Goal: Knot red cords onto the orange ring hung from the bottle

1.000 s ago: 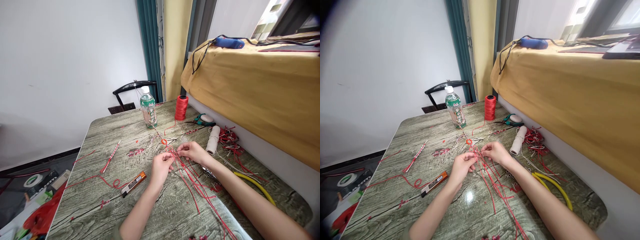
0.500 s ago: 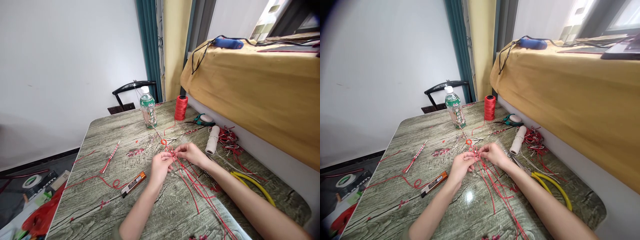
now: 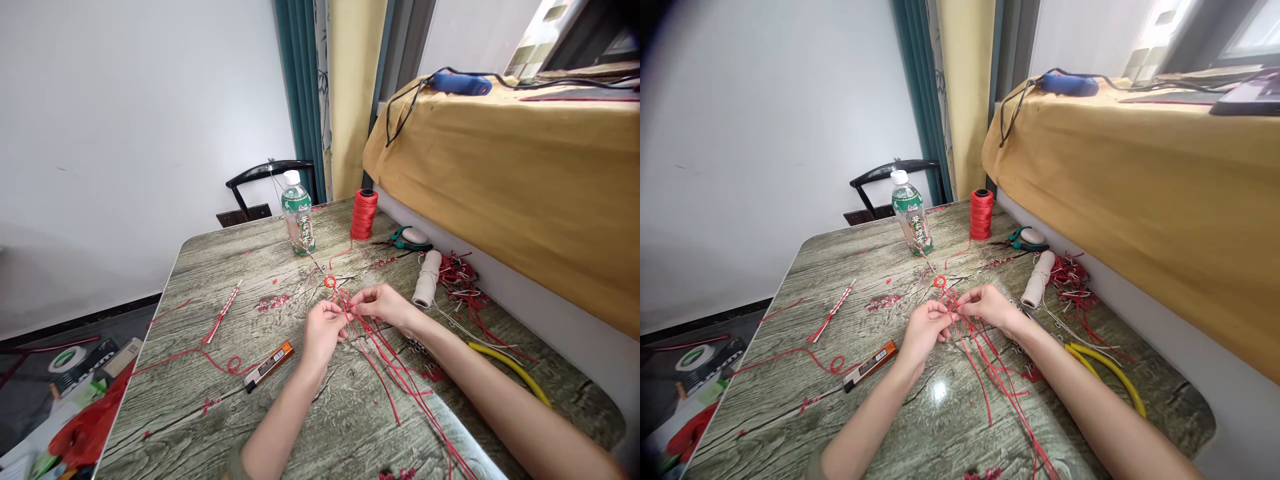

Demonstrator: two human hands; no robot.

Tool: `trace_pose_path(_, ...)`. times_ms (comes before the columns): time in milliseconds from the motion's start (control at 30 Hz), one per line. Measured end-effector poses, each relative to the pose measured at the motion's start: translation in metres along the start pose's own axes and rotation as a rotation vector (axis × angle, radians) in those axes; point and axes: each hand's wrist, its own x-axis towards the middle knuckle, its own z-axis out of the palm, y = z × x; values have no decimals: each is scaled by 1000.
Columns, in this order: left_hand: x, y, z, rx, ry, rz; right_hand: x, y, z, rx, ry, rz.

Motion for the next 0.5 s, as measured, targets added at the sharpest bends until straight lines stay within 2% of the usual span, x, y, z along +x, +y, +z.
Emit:
trace_pose_path(333,-3,2,1,5,43,15,1,-4,-3,69,-7,35)
trace_pose_path(500,-6,2,2,68,48,120,0,-4,-3,96,-23,22)
